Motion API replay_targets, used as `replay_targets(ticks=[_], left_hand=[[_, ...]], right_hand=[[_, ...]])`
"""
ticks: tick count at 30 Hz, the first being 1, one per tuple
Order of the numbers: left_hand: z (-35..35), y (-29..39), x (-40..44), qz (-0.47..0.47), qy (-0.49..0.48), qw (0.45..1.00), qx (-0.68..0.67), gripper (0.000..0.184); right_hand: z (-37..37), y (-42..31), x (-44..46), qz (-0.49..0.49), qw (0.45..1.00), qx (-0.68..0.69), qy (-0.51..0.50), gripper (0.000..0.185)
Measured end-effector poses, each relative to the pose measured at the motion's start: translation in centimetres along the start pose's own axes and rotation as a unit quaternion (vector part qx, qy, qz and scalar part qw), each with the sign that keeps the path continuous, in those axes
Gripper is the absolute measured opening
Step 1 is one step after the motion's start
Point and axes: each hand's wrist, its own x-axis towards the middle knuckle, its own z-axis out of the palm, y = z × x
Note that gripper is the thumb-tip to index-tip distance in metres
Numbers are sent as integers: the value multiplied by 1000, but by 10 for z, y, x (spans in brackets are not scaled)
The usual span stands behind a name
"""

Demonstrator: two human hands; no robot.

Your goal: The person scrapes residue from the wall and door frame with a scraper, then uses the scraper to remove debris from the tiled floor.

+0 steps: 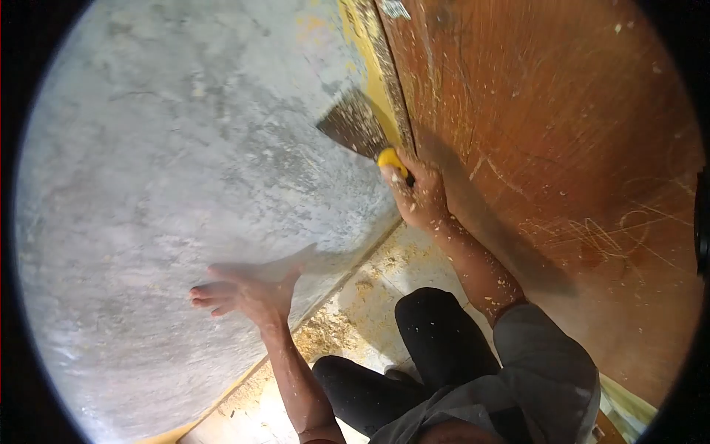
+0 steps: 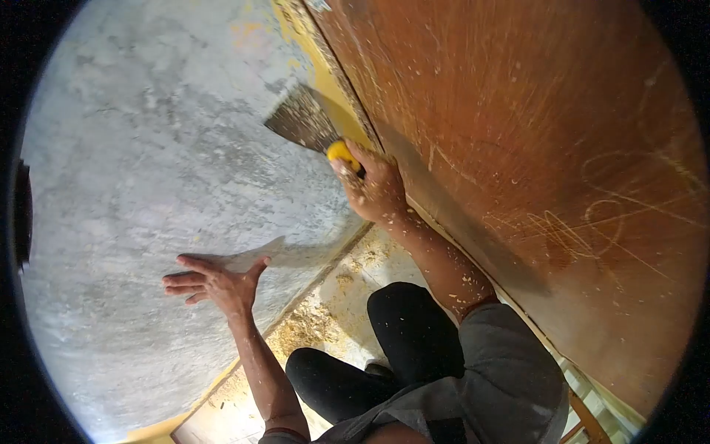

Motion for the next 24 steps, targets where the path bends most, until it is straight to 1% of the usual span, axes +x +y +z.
replay_targets(ticks=[1,3,4,6,7,8,9,10,11,12,13,14,15,16,17,18,19,20,21,22,23,24], left_hand=[[-2,2,0,10,-2,1000,-13,163],[-9,4,-3,23,-8,999,-35,163],[-12,6,-2,23,-2,999,-39,161],[-19,4,-3,7,-42,997,-61,159],[-32,7,-5,3,-53,996,-74,153],[-40,5,-6,-6,-59,995,-77,153],[-48,0,-10,4,-56,992,-117,150],[-55,-11,-14,18,-53,987,-153,147],[-62,-25,-18,45,11,983,-180,141],[-62,-42,-21,33,13,983,-180,141],[-63,-66,-27,-32,20,981,-191,142],[-63,-91,-30,-97,30,975,-200,143],[-57,-118,-32,-108,26,974,-196,143],[-49,-149,-37,-147,16,970,-192,147],[-41,-170,-39,-182,13,964,-192,151],[-33,-181,-40,-189,15,962,-198,151],[-23,-188,-40,-193,3,963,-188,155],[-15,-191,-39,-199,-7,964,-179,159],[-7,-191,-41,-208,-1,961,-184,159],[1,-191,-40,-197,27,968,-155,162],[7,-189,-34,-184,59,973,-127,164],[9,-189,-31,-190,75,969,-139,164]], right_hand=[[-6,-26,18,-6,1000,1,-6,37],[-11,-65,38,114,989,29,-87,36],[-3,-50,39,113,988,29,-100,36],[20,27,7,-38,999,-19,-23,35],[20,62,-25,65,994,-31,-80,37],[16,102,-68,168,975,-43,-136,39],[1,151,-126,61,983,-136,-105,43],[-19,210,-192,283,873,-304,-254,48],[-58,180,-236,227,906,-298,-196,50],[-91,179,-279,396,807,-335,-282,43],[-123,147,-302,490,732,-353,-314,44],[-162,148,-359,379,791,-379,-295,45],[-189,116,-376,419,783,-343,-307,44],[-215,105,-406,417,744,-398,-337,46],[-235,85,-420,445,710,-404,-367,52],[-252,75,-439,466,689,-417,-366,55],[-269,84,-460,466,630,-462,-416,59],[-280,90,-473,487,589,-486,-424,59],[-284,83,-468,479,556,-495,-465,58],[-290,97,-471,512,515,-493,-479,52],[-280,90,-454,590,518,-466,-408,44],[-267,84,-434,662,519,-429,-329,37]])
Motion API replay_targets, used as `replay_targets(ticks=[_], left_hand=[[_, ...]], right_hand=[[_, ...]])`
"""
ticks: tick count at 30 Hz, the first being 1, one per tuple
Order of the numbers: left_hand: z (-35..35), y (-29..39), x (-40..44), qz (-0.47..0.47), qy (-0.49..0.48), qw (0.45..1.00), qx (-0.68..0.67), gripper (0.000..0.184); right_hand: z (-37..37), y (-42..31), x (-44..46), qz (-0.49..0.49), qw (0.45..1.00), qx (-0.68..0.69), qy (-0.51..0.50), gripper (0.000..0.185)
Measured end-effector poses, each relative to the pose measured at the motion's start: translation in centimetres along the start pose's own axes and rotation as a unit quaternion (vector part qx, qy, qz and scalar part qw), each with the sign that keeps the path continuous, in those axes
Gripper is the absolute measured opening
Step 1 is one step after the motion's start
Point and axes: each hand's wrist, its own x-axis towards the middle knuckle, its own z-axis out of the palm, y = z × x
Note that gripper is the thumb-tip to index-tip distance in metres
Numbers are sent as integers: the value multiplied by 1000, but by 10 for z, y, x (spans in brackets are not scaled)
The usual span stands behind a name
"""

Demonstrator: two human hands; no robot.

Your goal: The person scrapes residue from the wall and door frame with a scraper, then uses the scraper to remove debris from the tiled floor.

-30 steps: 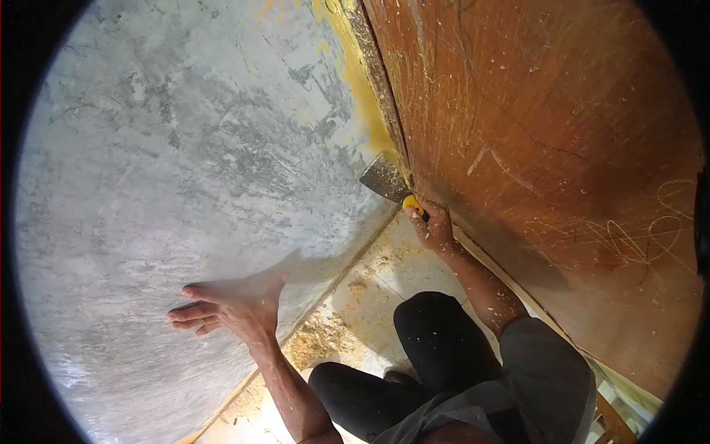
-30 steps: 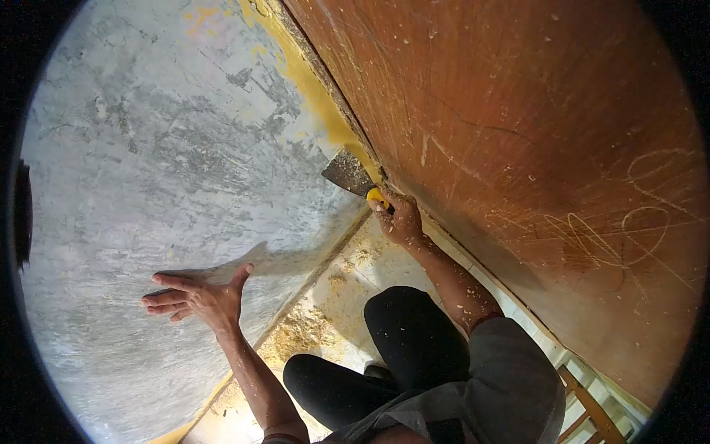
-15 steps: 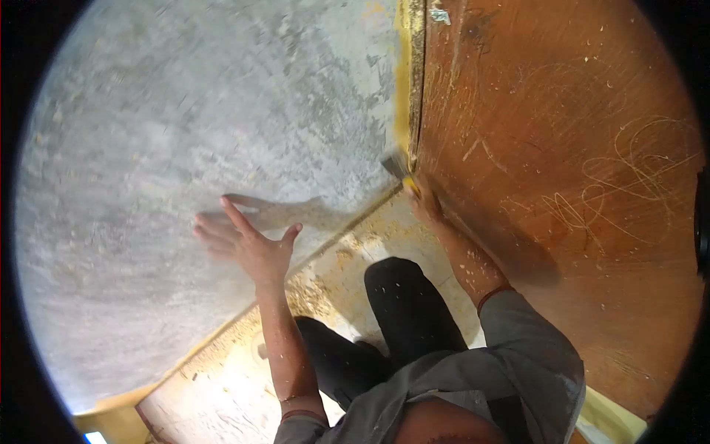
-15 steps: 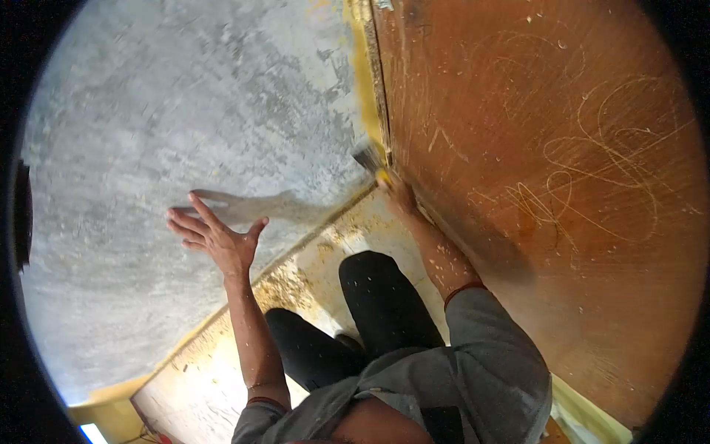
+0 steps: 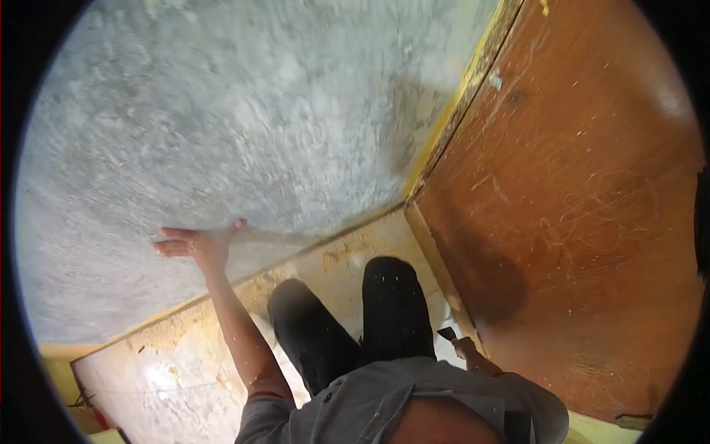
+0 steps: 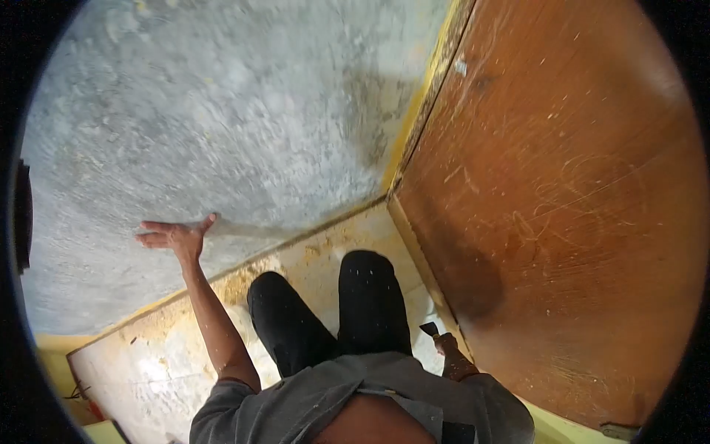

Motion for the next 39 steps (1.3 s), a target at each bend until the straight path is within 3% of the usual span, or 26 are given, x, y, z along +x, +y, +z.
replay_targets(ticks=[2,3,7,10,12,15,16,18,20,21,22,24,26,28,29,30,31,33,35,39], left_hand=[[0,0,-2,24,29,999,-13,166],[-2,1,0,44,35,998,-3,166],[-8,-1,-5,-10,-3,1000,-21,164],[-12,-4,-6,-12,-2,999,-31,161],[-14,-14,-10,29,-22,997,-68,160],[-16,-26,-14,47,-12,997,-55,159],[-16,-29,-13,65,-15,997,-40,159],[-15,-31,-11,69,-30,997,-8,159],[-34,-27,-10,65,-68,995,43,159],[-51,-21,-9,44,-147,988,34,155],[-74,-19,-7,24,-224,974,27,152],[-126,-15,3,-18,-351,927,-128,136],[-157,-51,-17,-169,-511,805,-247,118],[-182,-119,-88,-258,-556,747,-256,94],[-232,-116,-95,-296,-602,695,-257,79],[-243,-202,-184,-229,-586,750,-205,66],[-298,-182,-183,70,-601,795,49,65],[-374,-218,-190,-127,-706,697,-23,65],[-418,-199,-161,-283,-714,638,-64,65],[-464,-191,-113,-411,-661,620,-102,65]], right_hand=[[1,-16,43,-90,996,-5,6,18],[-9,-33,55,-154,987,-43,28,30],[-38,-94,72,-295,936,-25,191,42],[-49,-131,92,-344,888,22,305,55],[-68,-152,93,-257,956,114,90,59],[-59,-165,137,-247,948,201,-12,66],[-54,-166,124,-224,964,123,72,67],[-47,-154,95,-183,972,44,141,68],[-75,-141,55,-232,964,76,105,57],[-87,-130,29,-250,961,90,78,52],[-90,-121,0,-267,956,109,49,46],[-102,-130,-48,-268,946,18,180,42],[-159,-146,-166,-247,956,-66,144,45],[-186,-138,-230,-277,945,-50,168,40],[-196,-134,-260,-309,928,-41,206,35],[-205,-127,-291,-306,930,-26,202,35],[-219,-120,-321,-314,934,-38,168,36],[-232,-98,-359,-331,931,-42,148,38],[-233,-81,-395,-321,933,-42,157,42],[-251,-72,-500,-315,945,-21,89,44]])
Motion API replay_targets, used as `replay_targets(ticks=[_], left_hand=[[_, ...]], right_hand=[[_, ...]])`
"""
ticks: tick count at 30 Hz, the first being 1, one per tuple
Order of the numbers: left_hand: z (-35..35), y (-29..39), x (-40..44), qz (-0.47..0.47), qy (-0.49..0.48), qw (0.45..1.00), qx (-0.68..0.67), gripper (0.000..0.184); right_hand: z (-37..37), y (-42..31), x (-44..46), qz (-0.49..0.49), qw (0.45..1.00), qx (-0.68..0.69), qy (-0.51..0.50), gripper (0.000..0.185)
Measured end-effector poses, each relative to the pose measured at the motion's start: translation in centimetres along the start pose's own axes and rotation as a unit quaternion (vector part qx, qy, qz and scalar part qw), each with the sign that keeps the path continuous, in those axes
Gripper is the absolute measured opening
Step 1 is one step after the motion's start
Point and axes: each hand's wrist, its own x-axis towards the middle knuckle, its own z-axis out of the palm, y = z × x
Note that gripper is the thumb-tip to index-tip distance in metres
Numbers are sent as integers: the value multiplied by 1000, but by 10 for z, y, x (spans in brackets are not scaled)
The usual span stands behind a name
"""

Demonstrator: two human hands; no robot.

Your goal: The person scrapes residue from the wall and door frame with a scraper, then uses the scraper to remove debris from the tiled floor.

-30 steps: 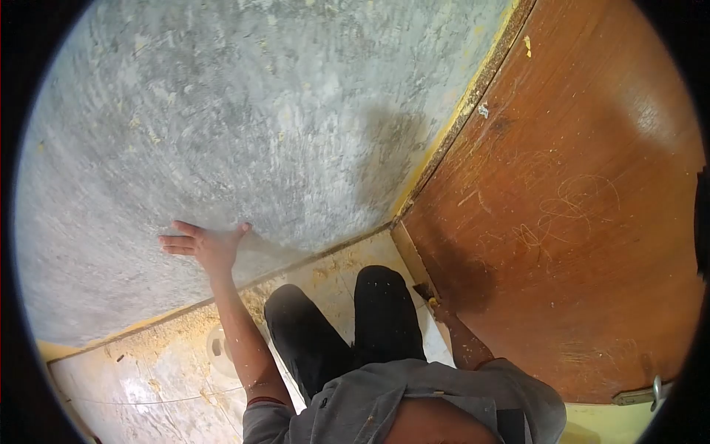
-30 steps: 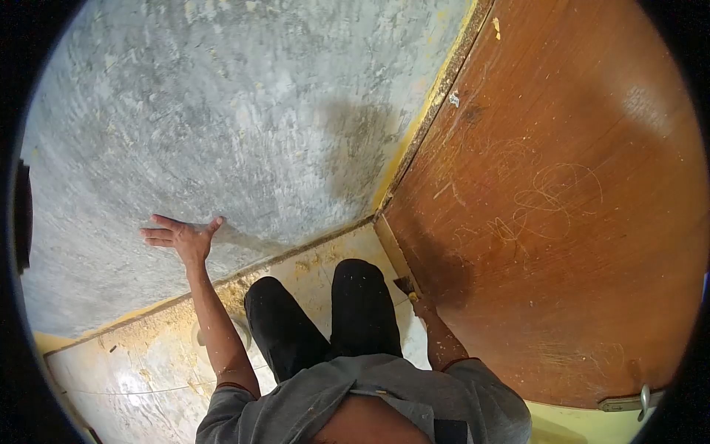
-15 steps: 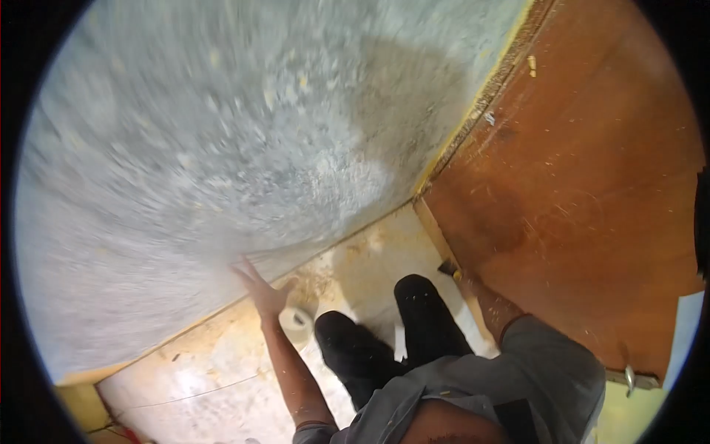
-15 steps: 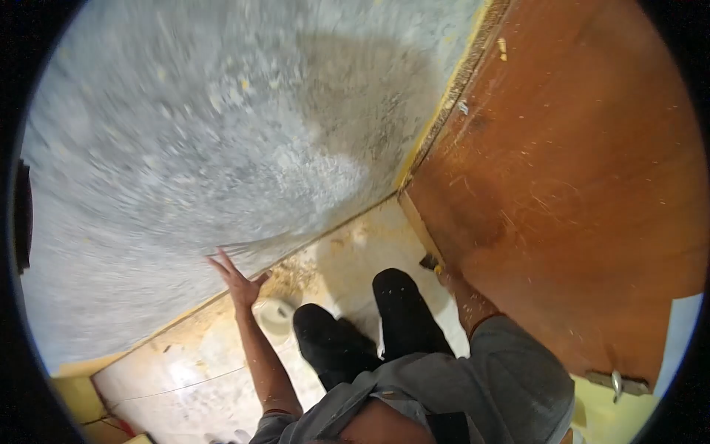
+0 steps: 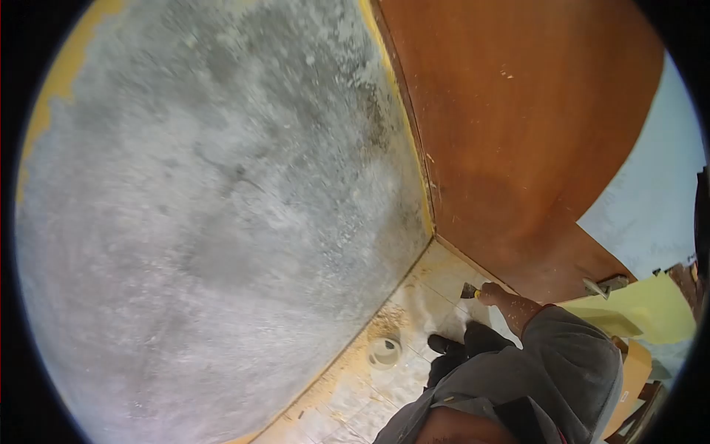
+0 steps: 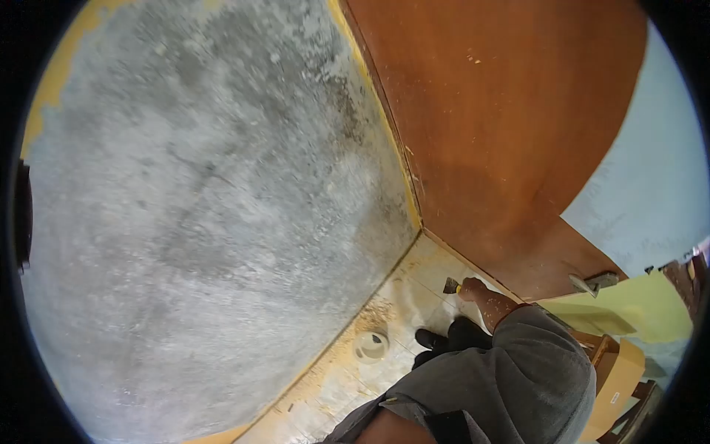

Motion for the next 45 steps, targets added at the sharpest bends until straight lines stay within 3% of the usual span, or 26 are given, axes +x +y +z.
replay_targets(ticks=[2,4,6,7,8,9,12,14,15,18,19,21,22,23,28,33,35,36,37,39,40,43,45], left_hand=[[-14,-2,-19,-4,21,998,-60,65],[-24,-8,-35,13,51,989,-136,65],[-33,-19,-42,59,89,969,-221,66],[-41,-31,-37,94,109,955,-259,66],[-46,-43,-31,138,130,939,-286,66],[-32,49,-162,91,169,915,-355,64],[-33,36,-176,181,214,917,-284,68],[-19,-2,-185,187,186,931,-251,74],[-7,-25,-189,176,187,931,-261,74],[28,-118,-219,-43,82,979,-182,75],[40,-166,-212,-93,73,977,-179,66],[67,-290,-229,-50,-30,951,-303,40],[90,-330,-232,-95,-25,892,-442,41],[108,-371,-227,-121,-22,884,-451,42],[85,-366,-251,-183,15,883,-433,48],[-44,-311,-233,-147,107,913,-365,55],[-103,-370,-192,-39,143,955,-258,55],[-133,-398,-173,12,168,965,-201,55],[-164,-395,-171,-3,205,963,-173,60],[-214,-415,-151,-46,265,957,-108,64],[-228,-392,-160,-76,252,954,-146,64],[-254,-325,-173,-104,235,952,-166,66],[-249,-288,-161,-108,230,955,-152,66]], right_hand=[[8,-8,-13,-17,1000,17,-13,41],[31,-12,-19,-30,998,42,47,34],[40,-13,-30,-33,999,27,5,32],[35,-19,-42,-53,997,-53,-30,31],[31,-23,-55,17,998,-5,-64,30],[34,-13,-56,13,998,-24,-60,30],[48,9,-69,-15,992,-62,-107,32],[64,35,-88,-86,995,-36,26,33],[72,48,-99,-88,995,-49,19,33],[106,97,-146,9,999,53,-6,39],[120,117,-162,25,999,25,-14,39],[140,162,-203,64,997,-28,-35,38],[147,180,-224,83,995,-48,-40,38],[151,199,-238,99,992,-73,-41,37],[175,221,-299,192,970,-143,-40,36],[205,149,-303,174,967,-185,-18,35],[217,99,-271,79,977,-196,-2,34],[229,82,-236,-20,975,-221,1,30],[241,69,-198,-119,961,-249,9,28],[209,-80,-241,-195,971,16,138,30],[196,-131,-257,-235,957,30,167,33],[175,-216,-271,-204,969,65,121,37],[169,-233,-253,-164,984,63,-18,40]])
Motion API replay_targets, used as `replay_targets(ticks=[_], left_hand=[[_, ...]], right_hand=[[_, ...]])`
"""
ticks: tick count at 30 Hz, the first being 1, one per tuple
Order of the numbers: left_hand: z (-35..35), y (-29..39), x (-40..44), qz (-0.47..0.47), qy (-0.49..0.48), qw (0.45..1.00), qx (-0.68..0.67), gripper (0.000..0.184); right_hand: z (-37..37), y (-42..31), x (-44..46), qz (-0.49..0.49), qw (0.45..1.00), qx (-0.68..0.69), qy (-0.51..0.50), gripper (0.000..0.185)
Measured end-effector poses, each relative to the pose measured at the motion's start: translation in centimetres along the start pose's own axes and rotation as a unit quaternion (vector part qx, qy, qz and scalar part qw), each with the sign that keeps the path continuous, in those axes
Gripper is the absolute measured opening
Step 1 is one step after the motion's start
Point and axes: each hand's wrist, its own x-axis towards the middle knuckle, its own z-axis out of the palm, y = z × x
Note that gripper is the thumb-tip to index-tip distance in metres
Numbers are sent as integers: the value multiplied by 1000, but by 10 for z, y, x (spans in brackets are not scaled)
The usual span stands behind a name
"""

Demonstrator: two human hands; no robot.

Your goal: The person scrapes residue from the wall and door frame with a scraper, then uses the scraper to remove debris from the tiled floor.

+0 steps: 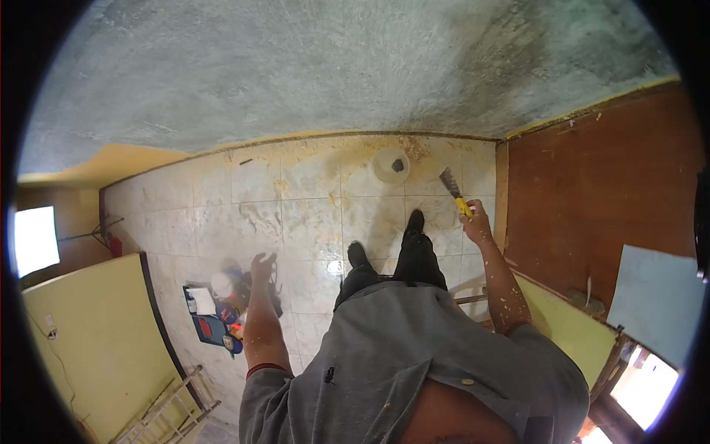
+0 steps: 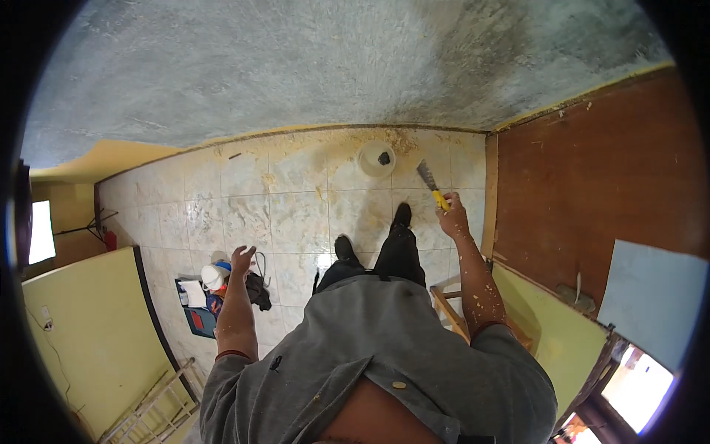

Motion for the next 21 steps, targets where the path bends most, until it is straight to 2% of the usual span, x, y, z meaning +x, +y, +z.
replay_targets(ticks=[2,4,6,8,10,12,13,14,17,18,21], left_hand=[[46,42,-12,1,-46,998,-33,68],[100,63,-14,16,-121,989,-78,72],[160,94,-21,-13,-164,982,-95,74],[224,116,-13,-60,-184,974,-119,74],[287,135,6,-93,-204,955,-195,83],[359,139,45,-98,-212,960,-154,82],[396,135,64,-85,-200,965,-148,80],[413,154,71,-129,-236,948,-171,85],[494,165,124,-164,-223,947,-162,95],[524,167,147,-148,-191,959,-145,101],[593,162,214,-127,-121,979,-105,113]], right_hand=[[15,43,39,-26,999,-13,-25,41],[26,80,70,3,993,-76,-93,43],[39,115,102,20,987,-97,-128,43],[46,135,134,-6,973,-163,-162,40],[58,146,191,-20,956,-201,-211,41],[74,167,234,-20,938,-234,-255,43],[80,170,260,-19,935,-241,-260,41],[90,183,280,-16,933,-246,-262,40],[124,225,327,-53,960,-177,-209,36],[134,234,342,-83,970,-141,-181,36],[182,313,373,-73,976,-135,-156,36]])
